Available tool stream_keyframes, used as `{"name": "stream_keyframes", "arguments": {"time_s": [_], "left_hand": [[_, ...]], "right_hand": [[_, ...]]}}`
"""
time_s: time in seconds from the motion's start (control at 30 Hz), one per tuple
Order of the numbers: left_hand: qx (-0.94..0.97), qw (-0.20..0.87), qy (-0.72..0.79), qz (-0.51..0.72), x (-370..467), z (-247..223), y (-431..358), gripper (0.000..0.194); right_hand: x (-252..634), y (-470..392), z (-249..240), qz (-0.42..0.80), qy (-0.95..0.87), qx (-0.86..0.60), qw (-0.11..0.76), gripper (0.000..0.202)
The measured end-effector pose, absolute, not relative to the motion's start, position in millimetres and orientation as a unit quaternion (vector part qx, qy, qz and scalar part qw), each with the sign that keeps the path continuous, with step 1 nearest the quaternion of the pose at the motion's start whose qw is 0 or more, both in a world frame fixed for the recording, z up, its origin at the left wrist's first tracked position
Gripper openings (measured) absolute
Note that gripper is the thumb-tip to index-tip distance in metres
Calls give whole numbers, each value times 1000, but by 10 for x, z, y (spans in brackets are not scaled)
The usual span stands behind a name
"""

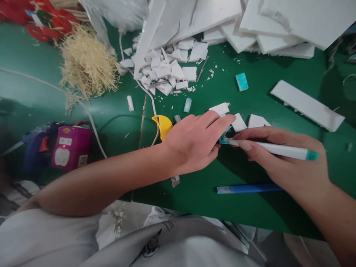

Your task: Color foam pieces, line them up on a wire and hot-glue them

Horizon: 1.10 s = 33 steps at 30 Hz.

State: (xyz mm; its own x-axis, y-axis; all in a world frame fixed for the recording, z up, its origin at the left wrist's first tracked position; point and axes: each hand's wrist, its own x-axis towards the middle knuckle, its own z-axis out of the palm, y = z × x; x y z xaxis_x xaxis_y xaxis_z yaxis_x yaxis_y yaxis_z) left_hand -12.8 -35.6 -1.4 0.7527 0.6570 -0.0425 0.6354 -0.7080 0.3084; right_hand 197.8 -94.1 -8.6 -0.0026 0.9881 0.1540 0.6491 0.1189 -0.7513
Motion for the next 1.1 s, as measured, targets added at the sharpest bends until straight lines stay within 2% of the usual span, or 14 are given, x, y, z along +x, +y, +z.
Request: {"name": "stream_keyframes", "arguments": {"time_s": [0.5, 0.73, 0.83, 0.93, 1.1], "left_hand": [[923, 152, 351, 37, -134, -26, -345, 54], [925, 142, 350, 43, -143, -29, -349, 53], [925, 144, 350, 39, -134, -23, -351, 53], [924, 149, 351, 33, -130, -14, -348, 52], [922, 156, 354, 25, -125, 2, -339, 54]], "right_hand": [[1971, -943, -128, 256, -667, -603, 355, 12], [1960, -951, -141, 229, -666, -609, 364, 18], [1935, -963, -82, 253, -654, -624, 345, 19], [1911, -974, -6, 272, -631, -654, 317, 12], [1905, -980, 36, 292, -628, -649, 315, 8]]}}
